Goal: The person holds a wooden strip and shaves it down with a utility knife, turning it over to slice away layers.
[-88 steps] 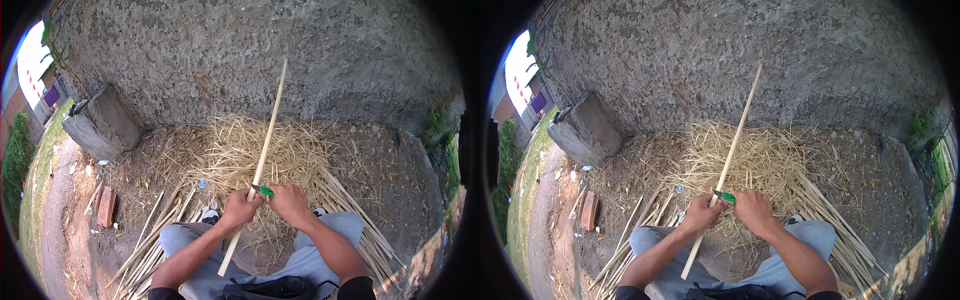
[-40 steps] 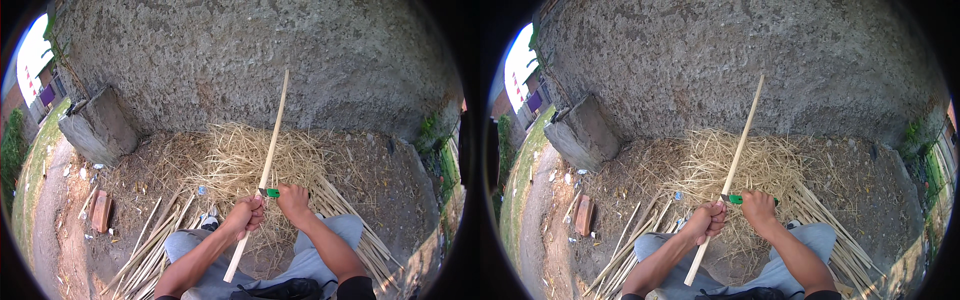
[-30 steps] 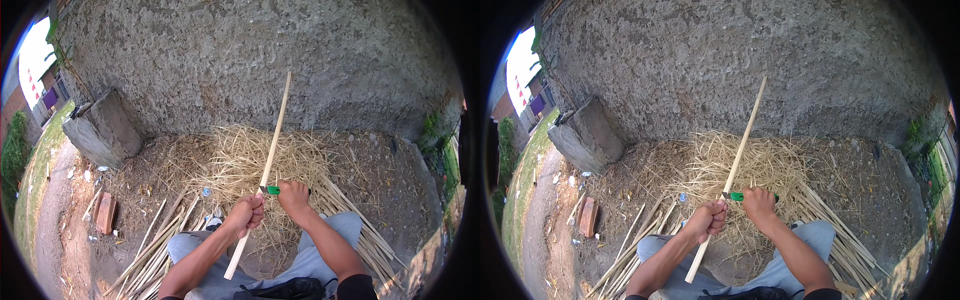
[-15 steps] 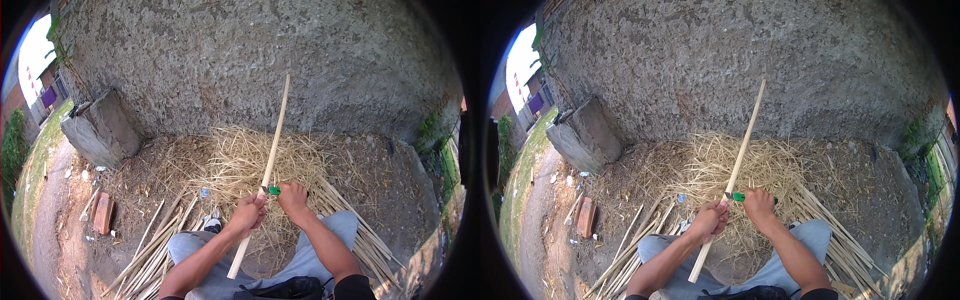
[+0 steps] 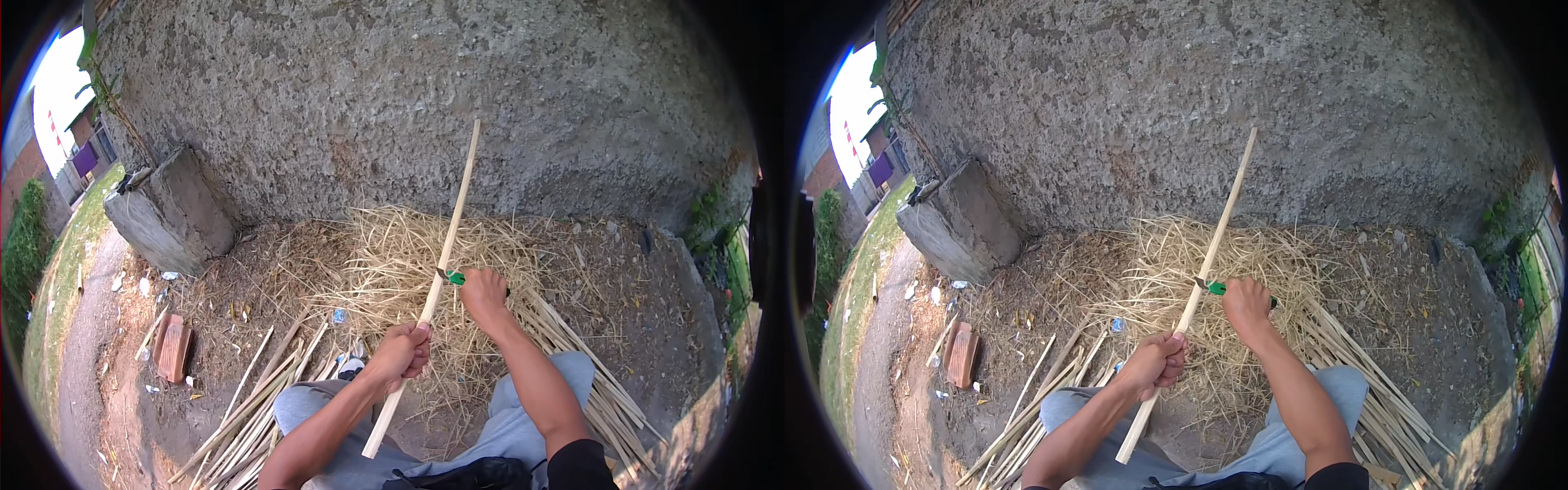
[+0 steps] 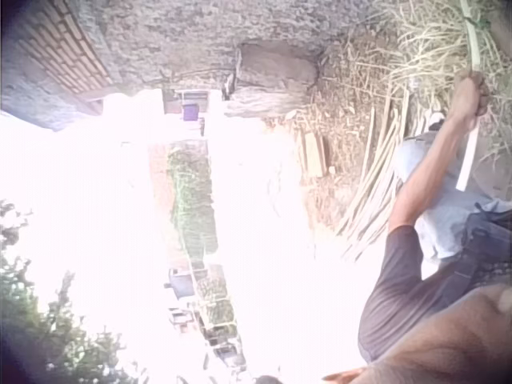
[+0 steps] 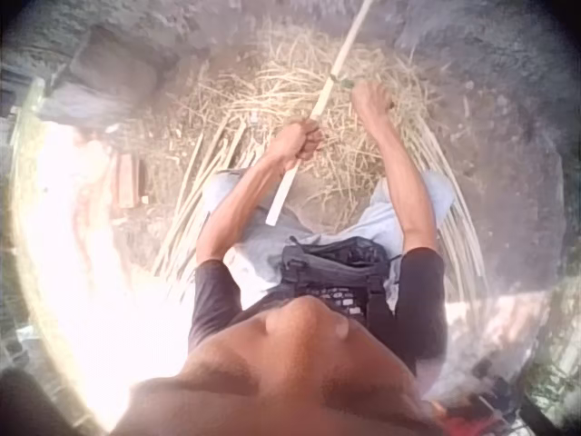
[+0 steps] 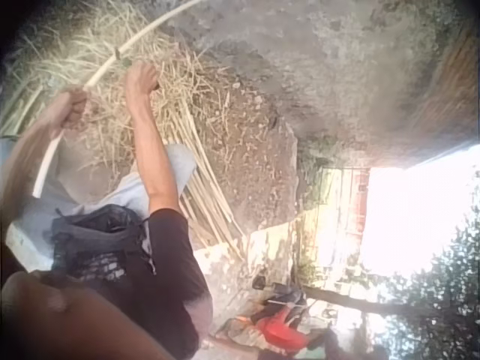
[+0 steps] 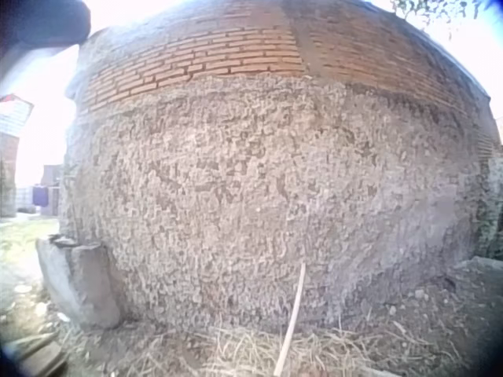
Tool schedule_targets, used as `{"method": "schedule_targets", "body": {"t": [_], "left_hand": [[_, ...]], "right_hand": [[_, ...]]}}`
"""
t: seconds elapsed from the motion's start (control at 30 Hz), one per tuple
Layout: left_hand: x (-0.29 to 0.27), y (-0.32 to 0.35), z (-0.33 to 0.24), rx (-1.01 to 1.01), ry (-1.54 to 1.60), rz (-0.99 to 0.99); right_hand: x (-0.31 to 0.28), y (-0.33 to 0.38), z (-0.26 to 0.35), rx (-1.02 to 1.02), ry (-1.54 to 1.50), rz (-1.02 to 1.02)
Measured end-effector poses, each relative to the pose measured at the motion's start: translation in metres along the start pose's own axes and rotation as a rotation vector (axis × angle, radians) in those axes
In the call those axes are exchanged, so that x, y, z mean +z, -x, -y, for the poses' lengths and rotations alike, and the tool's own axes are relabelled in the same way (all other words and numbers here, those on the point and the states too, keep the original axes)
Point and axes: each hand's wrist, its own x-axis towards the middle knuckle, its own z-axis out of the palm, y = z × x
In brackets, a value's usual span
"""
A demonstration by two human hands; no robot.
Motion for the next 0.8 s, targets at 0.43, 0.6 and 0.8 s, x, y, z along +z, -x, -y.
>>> {"method": "schedule_targets", "body": {"t": [0.43, 0.6, 0.8], "left_hand": [[-0.018, -0.003, -0.001, -0.032, 0.241, 0.168], [-0.021, -0.005, 0.002, -0.014, 0.17, 0.144], [-0.022, -0.001, -0.001, -0.011, 0.107, 0.075]], "right_hand": [[0.0, -0.019, 0.01, 0.026, -0.022, -0.042], [0.001, -0.034, 0.0, -0.014, 0.034, -0.109], [0.011, -0.049, -0.007, -0.042, 0.067, -0.069]]}}
